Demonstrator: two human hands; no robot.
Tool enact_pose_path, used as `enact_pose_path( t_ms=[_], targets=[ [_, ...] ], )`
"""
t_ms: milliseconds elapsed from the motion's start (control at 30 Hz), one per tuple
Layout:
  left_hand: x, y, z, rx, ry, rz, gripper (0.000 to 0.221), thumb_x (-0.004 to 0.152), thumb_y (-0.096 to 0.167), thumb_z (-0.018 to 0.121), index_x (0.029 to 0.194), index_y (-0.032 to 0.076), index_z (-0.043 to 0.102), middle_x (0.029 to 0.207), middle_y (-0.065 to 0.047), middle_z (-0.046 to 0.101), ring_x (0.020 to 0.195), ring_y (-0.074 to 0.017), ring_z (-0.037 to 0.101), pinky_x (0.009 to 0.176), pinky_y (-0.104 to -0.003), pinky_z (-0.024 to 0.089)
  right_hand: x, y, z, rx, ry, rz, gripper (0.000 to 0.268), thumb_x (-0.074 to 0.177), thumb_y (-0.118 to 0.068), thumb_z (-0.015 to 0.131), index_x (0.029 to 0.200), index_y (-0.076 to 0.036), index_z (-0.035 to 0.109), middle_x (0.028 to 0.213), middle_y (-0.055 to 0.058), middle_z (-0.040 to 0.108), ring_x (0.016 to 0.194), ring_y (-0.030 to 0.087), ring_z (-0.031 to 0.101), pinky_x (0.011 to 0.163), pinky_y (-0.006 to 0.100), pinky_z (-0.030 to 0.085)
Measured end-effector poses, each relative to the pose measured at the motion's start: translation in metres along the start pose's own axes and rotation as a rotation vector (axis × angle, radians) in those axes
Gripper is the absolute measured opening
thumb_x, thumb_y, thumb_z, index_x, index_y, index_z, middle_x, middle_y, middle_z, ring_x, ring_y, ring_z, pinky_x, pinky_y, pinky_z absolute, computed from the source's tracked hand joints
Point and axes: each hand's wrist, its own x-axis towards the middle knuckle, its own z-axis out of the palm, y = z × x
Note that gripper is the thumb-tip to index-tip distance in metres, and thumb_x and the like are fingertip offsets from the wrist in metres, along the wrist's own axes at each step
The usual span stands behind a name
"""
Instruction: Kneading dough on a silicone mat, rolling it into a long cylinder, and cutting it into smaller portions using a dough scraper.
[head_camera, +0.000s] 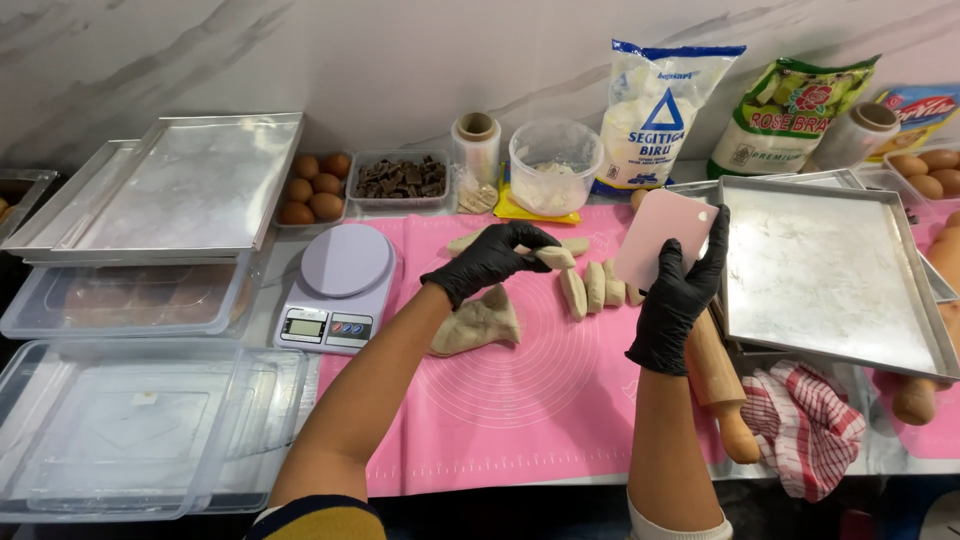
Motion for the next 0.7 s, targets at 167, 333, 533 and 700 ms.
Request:
enact_pose_path(
  t_ms=[167,333,533,700],
  targets=[
    [0.012,-0.038,0.020,0.189,-0.056,-0.038,0.040,0.073,0.028,0.093,0.110,0.023,0.078,0.112,-0.002,0.077,0.116,-0.0281,0.069,0.104,-0.041,0.051,0.010,-0.005,-0.016,0.049,0.036,-0.016,0.059,0.109,-0.013,0.066,0.157,-0.034,0.039,0.147,0.008,0.056,0.121,0.023,0.060,0.101,0.041,0.050],
    [-0.010,0.033,0.051,0.257,-0.311,0.162,0.023,0.089,-0.003,0.062,0.075,0.014,0.054,0.074,0.002,0.058,0.075,-0.0086,0.064,0.068,-0.026,0.054,0.022,-0.003,-0.047,0.189,0.153,-0.237,0.061,0.099,-0.002,0.061,0.156,-0.015,0.042,0.161,0.005,0.040,0.151,0.024,0.035,0.123,0.043,0.036],
    [-0.001,0.066,0.121,0.754,-0.083,0.165,0.049,0.092,0.068,0.054,0.097,0.020,0.044,0.091,-0.007,0.039,0.081,-0.0272,0.040,0.063,-0.041,0.024,0.015,-0.036,-0.068,0.092,0.258,-0.267,0.056,0.107,0.005,0.052,0.158,-0.016,0.038,0.165,0.009,0.035,0.156,0.026,0.028,0.128,0.046,0.030],
    [0.015,0.021,0.164,0.879,0.078,0.232,0.066,0.087,0.066,0.059,0.107,0.003,0.057,0.095,-0.020,0.051,0.081,-0.0367,0.046,0.055,-0.052,0.039,0.019,-0.024,-0.063,0.067,0.254,-0.252,0.056,0.107,0.001,0.053,0.158,-0.016,0.037,0.165,0.009,0.034,0.155,0.025,0.030,0.127,0.044,0.029]
  ],
)
